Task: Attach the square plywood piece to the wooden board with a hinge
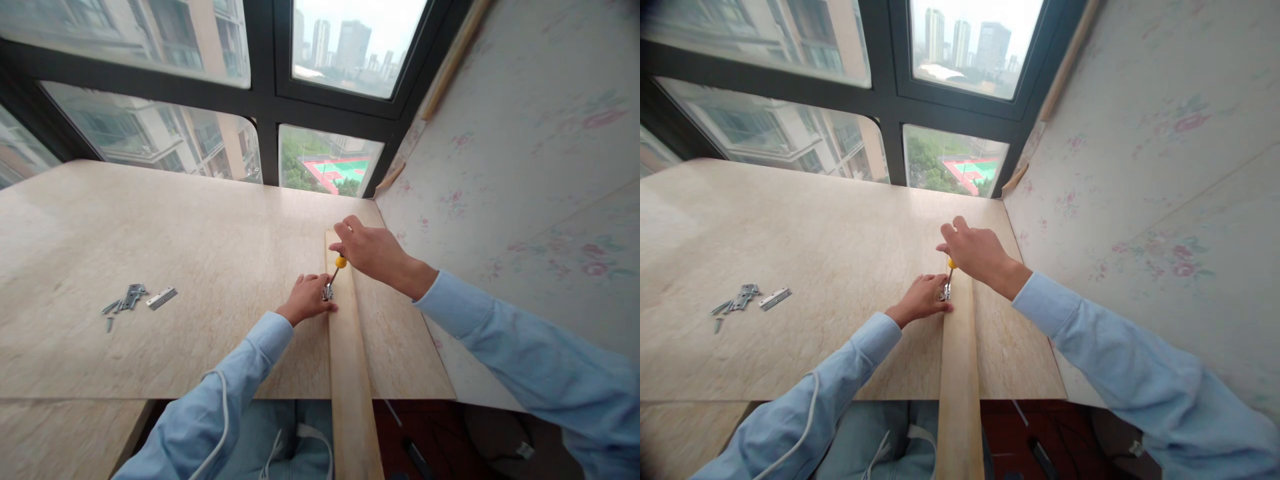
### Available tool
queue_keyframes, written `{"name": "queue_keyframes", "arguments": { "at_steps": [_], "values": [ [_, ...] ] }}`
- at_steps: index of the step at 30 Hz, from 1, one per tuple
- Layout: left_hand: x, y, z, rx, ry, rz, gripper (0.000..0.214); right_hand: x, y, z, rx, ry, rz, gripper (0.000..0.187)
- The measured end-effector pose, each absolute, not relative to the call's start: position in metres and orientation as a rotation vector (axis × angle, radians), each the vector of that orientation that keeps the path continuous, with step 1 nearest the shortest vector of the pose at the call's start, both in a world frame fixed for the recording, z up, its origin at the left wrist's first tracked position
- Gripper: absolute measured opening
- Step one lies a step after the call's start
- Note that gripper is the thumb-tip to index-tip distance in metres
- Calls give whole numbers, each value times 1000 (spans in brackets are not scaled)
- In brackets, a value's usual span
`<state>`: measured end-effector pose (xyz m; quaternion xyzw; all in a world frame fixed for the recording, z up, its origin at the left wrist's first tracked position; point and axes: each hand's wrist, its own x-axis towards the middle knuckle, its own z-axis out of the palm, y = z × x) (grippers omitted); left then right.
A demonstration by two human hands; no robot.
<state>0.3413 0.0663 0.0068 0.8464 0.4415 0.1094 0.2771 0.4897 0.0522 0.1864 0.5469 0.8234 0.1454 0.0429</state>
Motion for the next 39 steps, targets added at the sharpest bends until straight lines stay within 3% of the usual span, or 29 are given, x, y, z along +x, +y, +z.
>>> {"name": "queue_keyframes", "arguments": {
  "at_steps": [5,11,13,15,19,22,27,30,34,39],
  "values": [
    [341,66,7,2272,1181,296,72,503,57,186,1675,2698,-111,29],
    [336,66,5,2291,1130,337,73,523,67,204,1613,2639,-633,48],
    [336,66,4,2307,1122,335,75,521,66,208,1668,2588,-576,39],
    [335,66,4,2327,1120,317,77,515,65,210,1731,2555,-306,31],
    [336,66,4,2337,1134,295,78,504,63,206,1864,2369,244,66],
    [336,66,5,2323,1128,305,77,501,61,202,1922,2281,369,75],
    [336,66,5,2304,1136,316,79,502,61,186,1711,2635,370,46],
    [336,66,4,2299,1136,325,81,506,62,172,1488,2891,320,48],
    [336,66,3,2297,1122,344,80,516,64,167,1331,3069,6,48],
    [336,66,4,2291,1123,345,79,522,62,190,1387,2898,-282,41]
  ]
}}
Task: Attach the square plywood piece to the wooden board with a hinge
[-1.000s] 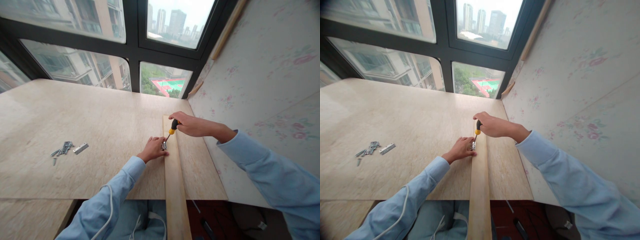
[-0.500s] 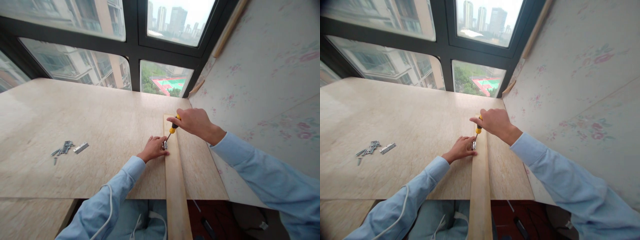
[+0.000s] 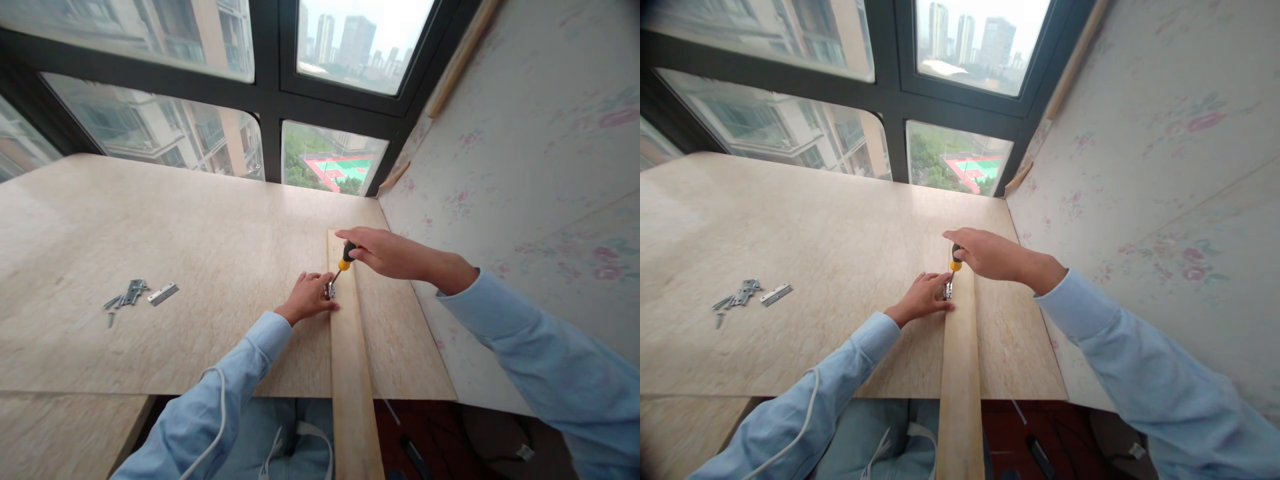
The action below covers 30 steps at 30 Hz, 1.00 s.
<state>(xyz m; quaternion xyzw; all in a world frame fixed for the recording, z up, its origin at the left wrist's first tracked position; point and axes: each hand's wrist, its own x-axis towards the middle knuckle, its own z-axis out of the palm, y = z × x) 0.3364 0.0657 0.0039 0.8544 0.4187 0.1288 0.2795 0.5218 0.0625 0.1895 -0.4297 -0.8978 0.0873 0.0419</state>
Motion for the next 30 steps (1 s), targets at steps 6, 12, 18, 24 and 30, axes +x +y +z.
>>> {"name": "queue_keyframes", "arguments": {
  "at_steps": [6,12,18,24,30],
  "values": [
    [337,65,6,2303,1132,320,77,500,53,206,-2067,-2554,-337,73],
    [337,65,7,2299,1131,331,76,498,51,193,-1938,-2518,-386,62],
    [337,64,6,2293,1129,349,76,514,63,164,-1296,-2664,-170,38],
    [337,64,7,2283,1135,351,76,519,60,184,-1307,-2759,189,52],
    [337,64,10,2286,1123,337,74,496,49,210,-2075,-2580,-330,55]
  ]
}}
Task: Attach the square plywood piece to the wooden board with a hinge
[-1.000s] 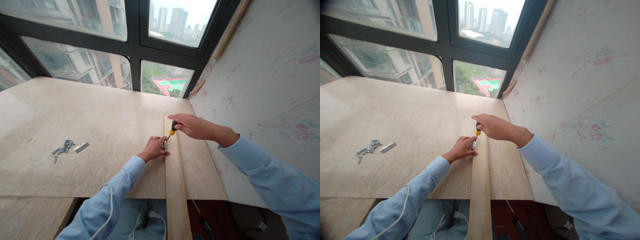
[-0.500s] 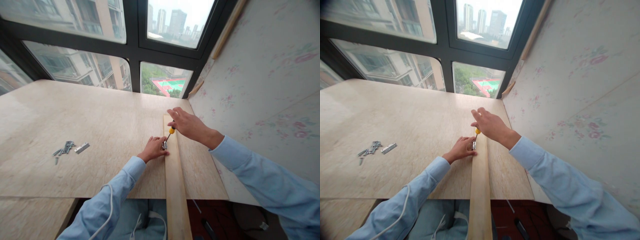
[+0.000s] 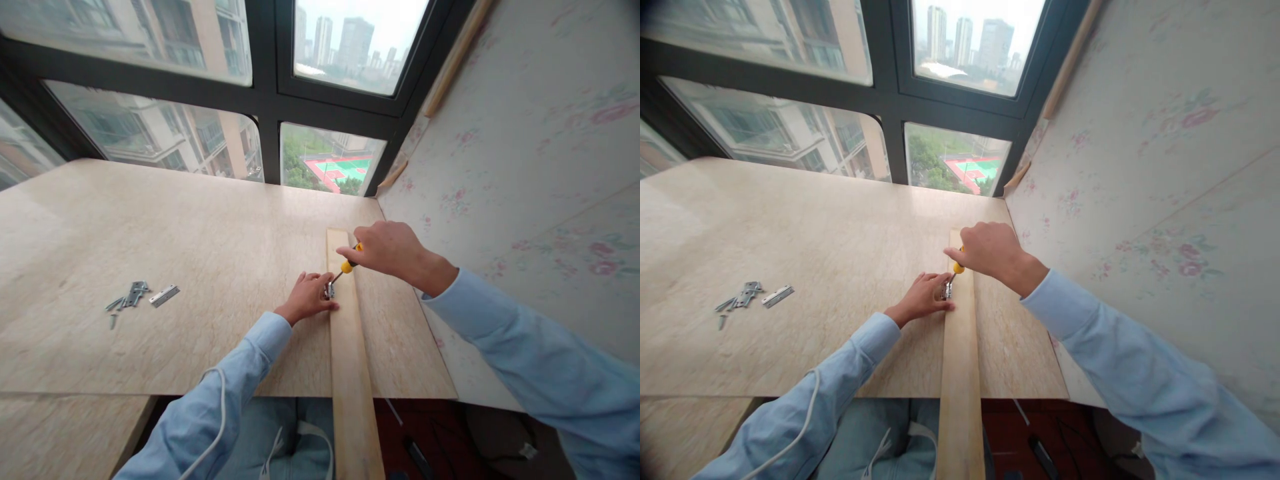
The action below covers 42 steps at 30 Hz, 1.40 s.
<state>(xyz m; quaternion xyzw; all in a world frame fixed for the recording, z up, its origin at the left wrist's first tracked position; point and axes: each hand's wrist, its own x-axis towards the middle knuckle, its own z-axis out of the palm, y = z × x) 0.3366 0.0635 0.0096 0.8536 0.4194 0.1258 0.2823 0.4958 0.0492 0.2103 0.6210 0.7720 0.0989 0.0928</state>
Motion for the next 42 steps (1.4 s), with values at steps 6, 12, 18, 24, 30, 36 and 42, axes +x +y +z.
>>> {"name": "queue_keyframes", "arguments": {
  "at_steps": [6,12,18,24,30,36,42],
  "values": [
    [336,64,7,2288,1117,349,73,489,53,197,1879,2377,267,52],
    [337,65,5,2284,1116,352,75,500,59,192,1682,2655,195,37],
    [337,65,6,2290,1114,348,75,496,64,184,1845,2564,329,50],
    [336,64,8,2282,1113,338,75,505,67,194,1813,2799,-834,27],
    [336,64,11,2272,1128,312,83,514,66,214,1745,2580,-1104,35],
    [337,63,12,2276,1132,322,78,496,61,208,1963,2485,221,51],
    [337,63,10,2276,1129,326,79,490,62,203,1839,2406,451,41]
  ]
}}
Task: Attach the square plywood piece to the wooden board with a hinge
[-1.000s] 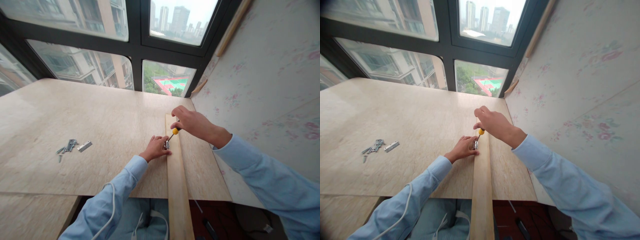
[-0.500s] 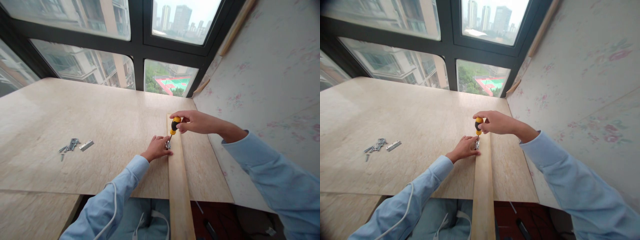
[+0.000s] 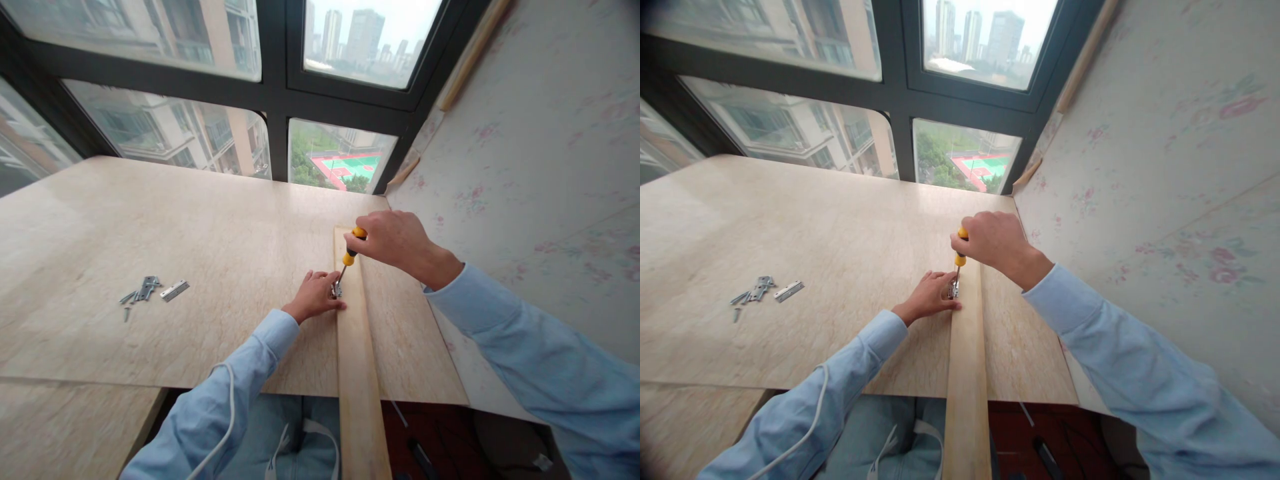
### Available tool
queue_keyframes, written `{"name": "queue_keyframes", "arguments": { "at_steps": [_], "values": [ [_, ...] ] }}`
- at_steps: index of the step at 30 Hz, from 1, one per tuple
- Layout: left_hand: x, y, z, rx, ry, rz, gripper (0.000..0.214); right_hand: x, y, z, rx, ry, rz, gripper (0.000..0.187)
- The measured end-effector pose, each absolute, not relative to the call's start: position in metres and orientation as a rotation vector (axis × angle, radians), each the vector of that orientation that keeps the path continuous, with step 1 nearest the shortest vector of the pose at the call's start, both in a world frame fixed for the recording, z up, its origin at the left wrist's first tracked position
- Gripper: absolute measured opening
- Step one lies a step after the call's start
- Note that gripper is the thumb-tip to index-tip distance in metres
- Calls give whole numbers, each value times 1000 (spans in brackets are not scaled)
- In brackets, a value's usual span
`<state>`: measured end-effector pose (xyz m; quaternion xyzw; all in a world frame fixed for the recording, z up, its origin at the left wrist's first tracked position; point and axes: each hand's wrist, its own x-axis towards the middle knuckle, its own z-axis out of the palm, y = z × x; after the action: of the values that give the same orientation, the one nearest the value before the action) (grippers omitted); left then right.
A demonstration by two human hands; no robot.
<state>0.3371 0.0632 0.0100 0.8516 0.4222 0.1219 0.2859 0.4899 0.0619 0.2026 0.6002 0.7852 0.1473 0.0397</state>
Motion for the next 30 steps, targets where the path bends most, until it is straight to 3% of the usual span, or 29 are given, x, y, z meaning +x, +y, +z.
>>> {"name": "queue_keyframes", "arguments": {
  "at_steps": [4,9,11,16,20,23,25,30],
  "values": [
    [337,64,8,2274,1134,345,79,490,62,198,1588,2511,376,38],
    [337,64,8,2265,1120,353,75,489,60,198,1802,2310,494,70],
    [337,64,8,2261,1119,353,75,491,61,198,1843,2316,436,75],
    [337,64,7,2264,1122,357,77,506,64,197,1766,2541,20,46],
    [337,64,5,2268,1122,359,77,518,66,198,1608,2646,-315,65],
    [337,65,3,2273,1121,365,77,518,67,202,1537,2682,-450,45],
    [337,65,3,2274,1116,368,76,512,66,205,1628,2613,-265,33],
    [338,65,3,2266,1126,360,75,491,63,204,1983,2211,408,74]
  ]
}}
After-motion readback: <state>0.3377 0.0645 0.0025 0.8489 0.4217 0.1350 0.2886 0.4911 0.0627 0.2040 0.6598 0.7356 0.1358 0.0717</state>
